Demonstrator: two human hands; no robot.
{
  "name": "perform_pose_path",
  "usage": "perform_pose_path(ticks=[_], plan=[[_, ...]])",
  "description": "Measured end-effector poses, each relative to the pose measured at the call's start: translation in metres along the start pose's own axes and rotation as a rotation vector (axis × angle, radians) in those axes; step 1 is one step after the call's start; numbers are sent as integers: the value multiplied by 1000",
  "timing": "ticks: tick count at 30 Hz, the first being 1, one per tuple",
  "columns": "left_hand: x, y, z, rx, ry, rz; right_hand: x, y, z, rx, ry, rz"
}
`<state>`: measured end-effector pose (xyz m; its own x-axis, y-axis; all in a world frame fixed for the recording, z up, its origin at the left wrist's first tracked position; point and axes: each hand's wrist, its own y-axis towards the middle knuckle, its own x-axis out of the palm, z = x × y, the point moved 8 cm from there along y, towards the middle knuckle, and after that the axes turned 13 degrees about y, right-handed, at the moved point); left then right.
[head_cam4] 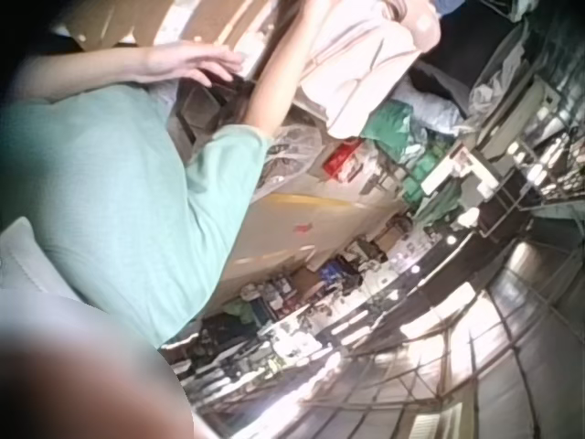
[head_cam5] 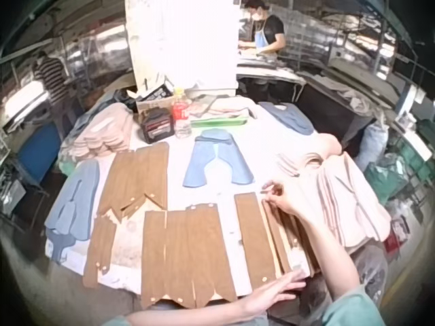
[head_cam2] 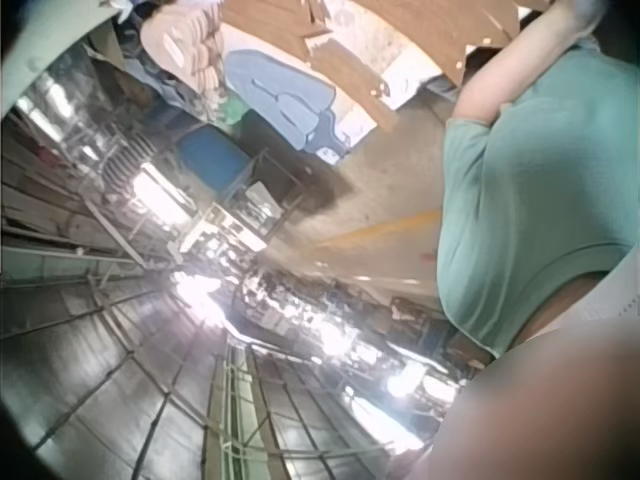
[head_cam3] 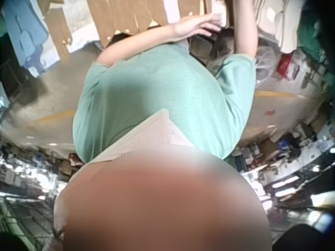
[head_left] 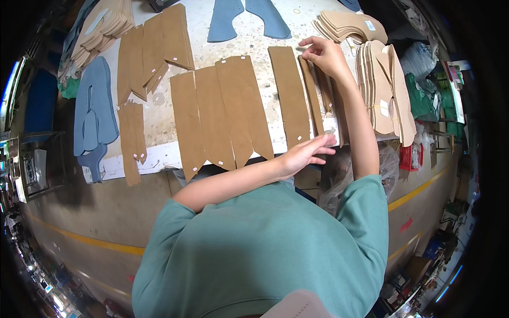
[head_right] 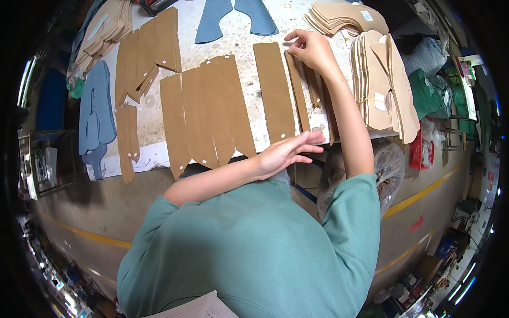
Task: The person repeatedly picks up brown cardboard pieces from a table, aligns them, and stacks them into neat piles. The person handles the pieces by hand, occasionally adjusting their orientation before placing them down.
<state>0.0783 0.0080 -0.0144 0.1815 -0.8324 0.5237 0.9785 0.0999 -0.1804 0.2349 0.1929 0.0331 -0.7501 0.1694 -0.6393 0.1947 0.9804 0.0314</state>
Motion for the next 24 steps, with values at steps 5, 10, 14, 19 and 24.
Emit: perform_pose_path(ticks=[5,10,14,19,24], plan=[[22,-40,23,-74,345,-241,-7,-27,-36,-143,-223,237],[-49,-147,95,283,639,230,-15,-112,-55,17,-171,261],[-131,-241,117,238,748,1008,9,-169,-65,160,-178,177],[-162,-301,103,195,748,1330,23,-186,-51,240,-98,259],[-160,-304,81,119,643,1346,26,-185,-47,213,-159,228]])
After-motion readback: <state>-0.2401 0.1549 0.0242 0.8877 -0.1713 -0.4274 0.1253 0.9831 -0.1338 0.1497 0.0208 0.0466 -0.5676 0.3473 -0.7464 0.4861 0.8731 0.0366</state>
